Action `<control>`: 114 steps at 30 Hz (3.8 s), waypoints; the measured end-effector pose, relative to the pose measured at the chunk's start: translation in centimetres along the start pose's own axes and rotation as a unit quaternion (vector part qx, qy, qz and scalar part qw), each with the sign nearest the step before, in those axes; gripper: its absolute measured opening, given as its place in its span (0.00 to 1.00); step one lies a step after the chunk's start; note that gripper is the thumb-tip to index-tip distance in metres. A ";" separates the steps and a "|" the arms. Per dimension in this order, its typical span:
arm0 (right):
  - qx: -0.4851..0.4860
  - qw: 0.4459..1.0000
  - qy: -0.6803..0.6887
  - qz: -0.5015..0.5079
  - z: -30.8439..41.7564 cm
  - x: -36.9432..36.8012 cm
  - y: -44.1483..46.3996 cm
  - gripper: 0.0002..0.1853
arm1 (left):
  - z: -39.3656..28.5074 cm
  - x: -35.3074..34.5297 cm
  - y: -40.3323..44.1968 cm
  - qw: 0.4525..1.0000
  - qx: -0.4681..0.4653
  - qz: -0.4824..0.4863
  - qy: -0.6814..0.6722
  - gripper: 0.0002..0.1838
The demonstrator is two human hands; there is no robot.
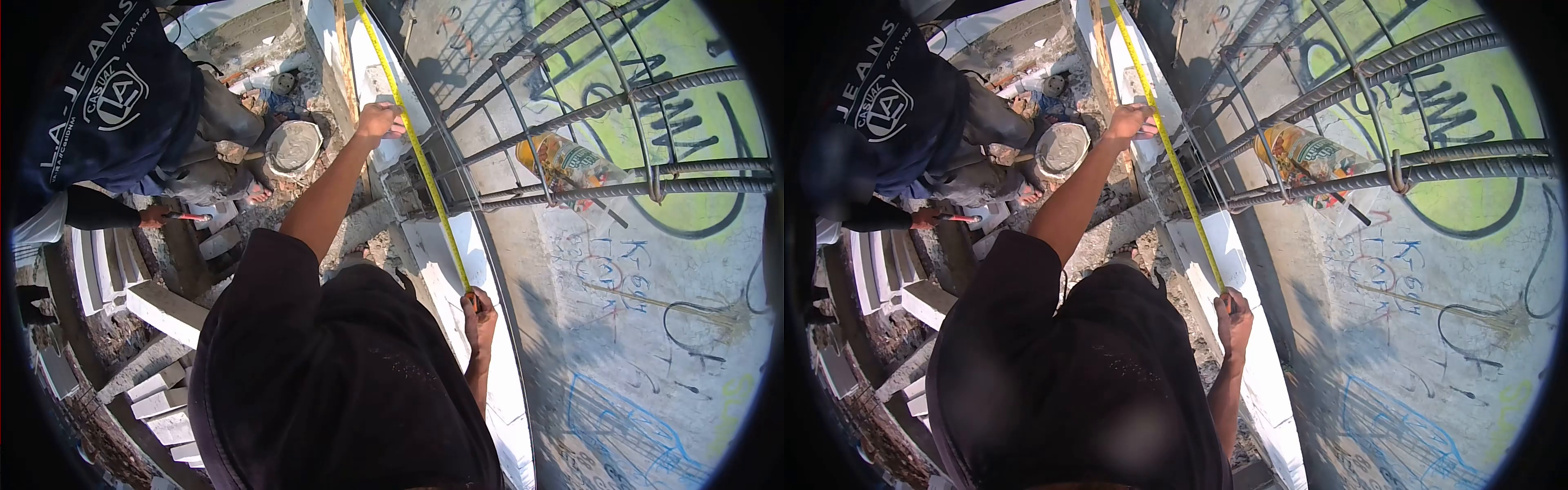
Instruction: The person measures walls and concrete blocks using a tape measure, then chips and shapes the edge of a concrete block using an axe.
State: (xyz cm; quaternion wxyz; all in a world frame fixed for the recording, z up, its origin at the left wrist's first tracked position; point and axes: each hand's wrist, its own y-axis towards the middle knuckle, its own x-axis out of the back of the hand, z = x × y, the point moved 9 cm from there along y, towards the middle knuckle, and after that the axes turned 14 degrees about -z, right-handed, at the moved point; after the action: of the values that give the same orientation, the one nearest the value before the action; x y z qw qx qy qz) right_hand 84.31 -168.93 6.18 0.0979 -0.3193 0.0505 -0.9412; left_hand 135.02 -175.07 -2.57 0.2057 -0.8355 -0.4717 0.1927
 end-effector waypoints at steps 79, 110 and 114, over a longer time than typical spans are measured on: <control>0.110 0.725 -0.138 0.666 -12.8 0.1 -43.5 0.36 | 45.7 22.9 -74.1 0.917 0.090 -0.219 -0.322 0.13; 0.306 0.144 -0.362 0.868 -29.4 4.1 -87.2 0.05 | 65.4 33.5 -114.6 0.805 0.097 -0.544 -0.214 0.14; 0.332 0.138 -0.359 0.861 -31.1 5.2 -89.9 0.07 | 66.2 34.5 -118.4 0.781 0.100 -0.583 -0.200 0.17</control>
State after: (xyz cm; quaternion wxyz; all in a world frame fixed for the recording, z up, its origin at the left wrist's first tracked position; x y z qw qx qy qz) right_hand 47.62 -81.27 -1.20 0.9484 -0.3057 -0.0656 0.0524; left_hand 33.49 -78.79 -0.46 0.2624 -0.3186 -0.8771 0.2455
